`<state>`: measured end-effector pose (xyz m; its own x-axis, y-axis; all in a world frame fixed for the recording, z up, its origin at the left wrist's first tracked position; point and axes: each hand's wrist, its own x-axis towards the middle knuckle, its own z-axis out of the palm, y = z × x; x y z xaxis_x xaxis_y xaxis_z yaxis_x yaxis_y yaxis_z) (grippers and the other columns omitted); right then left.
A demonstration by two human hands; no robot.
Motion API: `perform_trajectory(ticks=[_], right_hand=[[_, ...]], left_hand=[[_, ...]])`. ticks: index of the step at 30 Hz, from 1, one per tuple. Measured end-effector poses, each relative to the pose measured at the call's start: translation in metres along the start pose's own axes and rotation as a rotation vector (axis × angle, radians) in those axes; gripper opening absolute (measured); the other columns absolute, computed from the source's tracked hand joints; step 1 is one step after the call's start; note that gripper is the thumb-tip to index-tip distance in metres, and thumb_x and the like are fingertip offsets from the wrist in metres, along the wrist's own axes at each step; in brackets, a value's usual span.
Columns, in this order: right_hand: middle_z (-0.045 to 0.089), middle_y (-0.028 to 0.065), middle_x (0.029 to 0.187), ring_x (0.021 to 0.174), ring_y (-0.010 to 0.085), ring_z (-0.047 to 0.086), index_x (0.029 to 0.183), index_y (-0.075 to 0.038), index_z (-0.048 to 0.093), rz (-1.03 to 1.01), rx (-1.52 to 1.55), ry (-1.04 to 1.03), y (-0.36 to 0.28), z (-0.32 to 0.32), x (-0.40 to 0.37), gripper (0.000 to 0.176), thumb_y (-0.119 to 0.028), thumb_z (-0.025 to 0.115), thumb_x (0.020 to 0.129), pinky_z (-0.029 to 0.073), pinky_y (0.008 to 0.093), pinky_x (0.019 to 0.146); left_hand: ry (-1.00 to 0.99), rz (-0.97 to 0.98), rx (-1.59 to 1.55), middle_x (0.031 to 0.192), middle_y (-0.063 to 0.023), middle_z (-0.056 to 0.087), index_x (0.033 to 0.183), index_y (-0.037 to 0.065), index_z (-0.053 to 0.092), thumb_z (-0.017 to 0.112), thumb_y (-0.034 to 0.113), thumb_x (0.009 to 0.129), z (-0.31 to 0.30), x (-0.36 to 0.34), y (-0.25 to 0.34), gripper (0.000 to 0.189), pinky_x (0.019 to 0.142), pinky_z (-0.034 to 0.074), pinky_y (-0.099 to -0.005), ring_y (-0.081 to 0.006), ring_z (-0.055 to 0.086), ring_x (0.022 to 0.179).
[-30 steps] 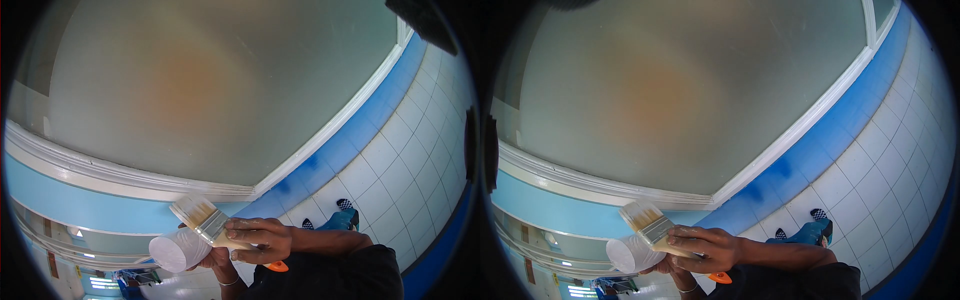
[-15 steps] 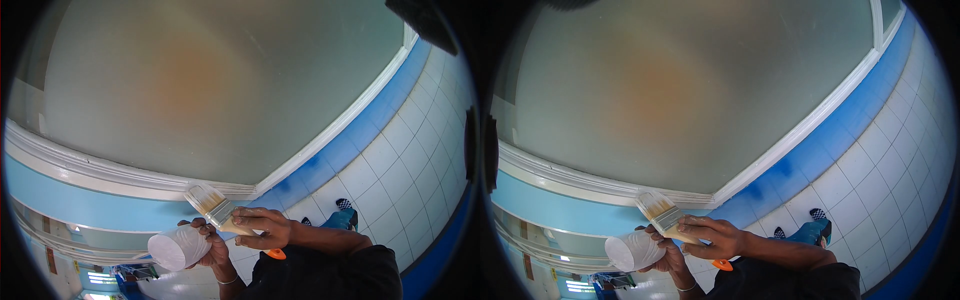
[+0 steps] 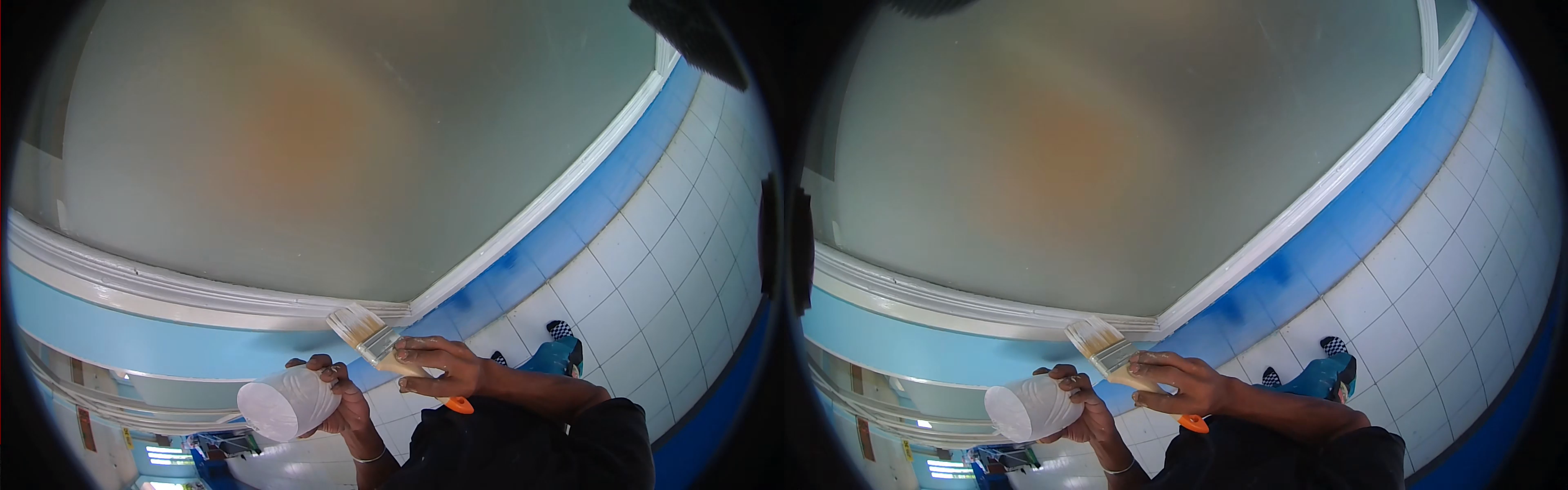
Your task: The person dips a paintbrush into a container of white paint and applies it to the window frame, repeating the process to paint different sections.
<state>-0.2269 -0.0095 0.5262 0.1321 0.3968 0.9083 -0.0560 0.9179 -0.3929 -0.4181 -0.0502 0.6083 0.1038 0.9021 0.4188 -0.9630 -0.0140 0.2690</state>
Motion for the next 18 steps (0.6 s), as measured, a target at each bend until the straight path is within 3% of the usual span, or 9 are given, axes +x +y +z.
perform_trajectory(ticks=[6,9,10,12,15,16,18], right_hand=[[0.063,0.0182,0.121,0.114,0.0374,0.068,0.101,-0.006,0.074,0.124,0.029,-0.082,-0.011,-0.023,-0.003,0.028,-0.011,0.087,0.076,0.064,0.0425,0.089],[0.063,0.0186,0.120,0.109,0.0379,0.070,0.098,-0.003,0.074,0.204,0.138,0.068,-0.033,-0.037,0.014,0.027,-0.008,0.088,0.075,0.064,0.0445,0.089],[0.066,0.0207,0.115,0.104,0.0374,0.072,0.100,-0.003,0.071,0.228,0.183,0.122,-0.041,-0.042,0.025,0.029,-0.002,0.087,0.076,0.064,0.0441,0.086],[0.068,0.0208,0.108,0.096,0.0341,0.072,0.104,-0.006,0.066,0.349,0.337,0.176,-0.055,-0.054,0.044,0.031,-0.006,0.086,0.080,0.062,0.0440,0.081],[0.069,0.0231,0.104,0.097,0.0350,0.073,0.110,-0.007,0.060,0.462,0.451,0.163,-0.064,-0.073,0.074,0.038,0.002,0.082,0.081,0.062,0.0436,0.080],[0.070,0.0243,0.104,0.099,0.0363,0.073,0.113,-0.008,0.059,0.490,0.468,0.145,-0.064,-0.078,0.084,0.041,0.007,0.081,0.081,0.063,0.0435,0.080],[0.070,0.0249,0.105,0.098,0.0366,0.074,0.114,-0.009,0.058,0.483,0.470,0.025,-0.066,-0.082,0.108,0.043,0.007,0.080,0.081,0.063,0.0429,0.079]], left_hand=[[-0.017,0.002,0.054,0.144,-0.0125,0.039,0.151,0.019,0.036,0.097,0.011,0.062,-0.001,0.000,0.001,0.108,0.112,0.046,-0.0452,-0.0353,0.044,0.134],[-0.019,0.015,0.052,0.144,-0.0129,0.038,0.151,0.020,0.036,0.097,0.011,0.063,-0.003,-0.004,0.008,0.107,0.113,0.045,-0.0454,-0.0356,0.044,0.134],[-0.013,0.019,0.060,0.144,-0.0132,0.039,0.151,0.020,0.036,0.097,0.012,0.063,-0.004,-0.006,0.009,0.107,0.113,0.045,-0.0454,-0.0359,0.044,0.134],[-0.002,0.039,0.072,0.143,-0.0138,0.039,0.151,0.021,0.037,0.097,0.013,0.063,-0.008,-0.011,0.010,0.107,0.113,0.046,-0.0453,-0.0363,0.044,0.135],[0.022,0.080,0.124,0.140,-0.0184,0.045,0.150,0.021,0.038,0.091,0.022,0.076,-0.020,-0.021,-0.002,0.090,0.108,0.052,-0.0479,-0.0402,0.052,0.127],[0.059,0.091,0.125,0.140,-0.0195,0.046,0.149,0.020,0.039,0.084,0.033,0.085,-0.029,-0.025,-0.006,0.079,0.106,0.054,-0.0489,-0.0417,0.053,0.125],[0.099,0.112,0.168,0.141,-0.0195,0.047,0.149,0.019,0.042,0.075,0.038,0.092,-0.042,-0.036,-0.017,0.069,0.106,0.053,-0.0497,-0.0406,0.054,0.127]])
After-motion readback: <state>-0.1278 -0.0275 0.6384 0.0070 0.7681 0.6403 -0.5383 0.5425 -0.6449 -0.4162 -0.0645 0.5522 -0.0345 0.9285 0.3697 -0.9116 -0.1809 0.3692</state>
